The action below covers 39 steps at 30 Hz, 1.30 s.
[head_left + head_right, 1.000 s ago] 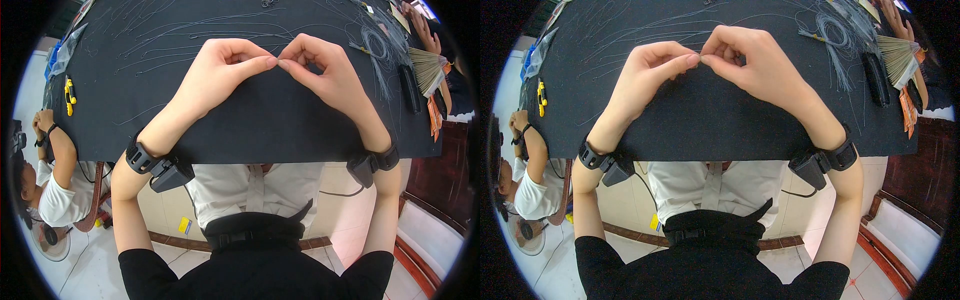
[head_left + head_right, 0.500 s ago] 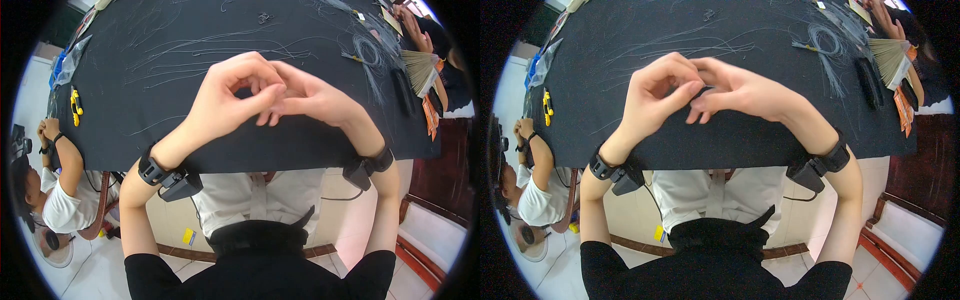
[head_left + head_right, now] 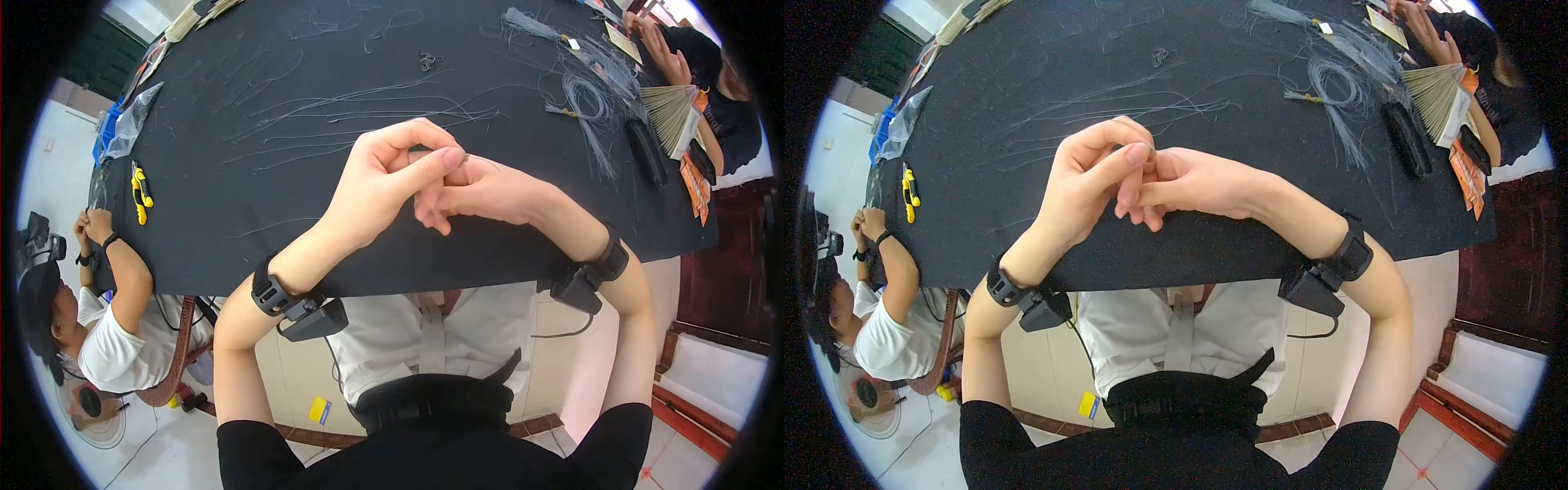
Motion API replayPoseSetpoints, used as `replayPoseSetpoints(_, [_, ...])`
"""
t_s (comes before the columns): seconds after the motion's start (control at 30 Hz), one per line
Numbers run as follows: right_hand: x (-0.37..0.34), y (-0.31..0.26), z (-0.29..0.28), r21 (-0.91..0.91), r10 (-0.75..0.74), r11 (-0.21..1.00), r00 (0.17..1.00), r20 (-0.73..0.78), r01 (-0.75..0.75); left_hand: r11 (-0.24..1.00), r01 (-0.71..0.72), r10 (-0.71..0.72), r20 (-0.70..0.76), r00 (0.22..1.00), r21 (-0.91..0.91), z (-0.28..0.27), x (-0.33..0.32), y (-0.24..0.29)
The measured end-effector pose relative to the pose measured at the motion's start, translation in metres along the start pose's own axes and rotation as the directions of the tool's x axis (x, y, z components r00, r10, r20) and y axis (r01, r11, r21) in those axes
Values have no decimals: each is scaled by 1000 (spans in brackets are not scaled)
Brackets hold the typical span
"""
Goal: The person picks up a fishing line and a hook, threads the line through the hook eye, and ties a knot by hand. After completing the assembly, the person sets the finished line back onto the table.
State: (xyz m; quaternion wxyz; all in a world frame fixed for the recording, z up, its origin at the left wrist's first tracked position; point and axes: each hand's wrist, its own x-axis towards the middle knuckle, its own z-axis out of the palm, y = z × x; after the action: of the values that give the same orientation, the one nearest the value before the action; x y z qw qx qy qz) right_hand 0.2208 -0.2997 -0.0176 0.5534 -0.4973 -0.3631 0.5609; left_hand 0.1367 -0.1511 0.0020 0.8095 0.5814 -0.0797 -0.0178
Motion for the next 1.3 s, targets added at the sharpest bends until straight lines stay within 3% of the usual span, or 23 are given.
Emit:
replayPoseSetpoints(0.17, [0,-6,10,27,-60,998,992,-108,64,999,-25,24,21,999,32,-9,3,-5])
replayPoseSetpoints(0.3, [17,-1,15,-34,-43,999,997,-64,40,993,-66,55,-108,993,-100,-7,5,-7])
replayPoseSetpoints(0.43, [28,-15,39,101,46,995,976,-215,-24,976,-102,70,-168,983,-192,-24,11,-4])
replayPoseSetpoints(0.53, [32,-15,37,-34,144,986,926,-350,-166,950,-132,72,-215,974,-281,-28,11,2])
replayPoseSetpoints(0.6, [34,-13,42,-16,103,993,904,-416,-121,939,-104,46,-181,982,-328,-31,10,6])
replayPoseSetpoints(0.87, [19,-14,44,-98,-33,995,911,-411,-8,975,-123,72,-259,963,-186,-30,13,10])
replayPoseSetpoints(1.3, [18,-13,43,-127,61,983,893,-447,-131,994,-81,65,-185,981,-76,-33,14,4])
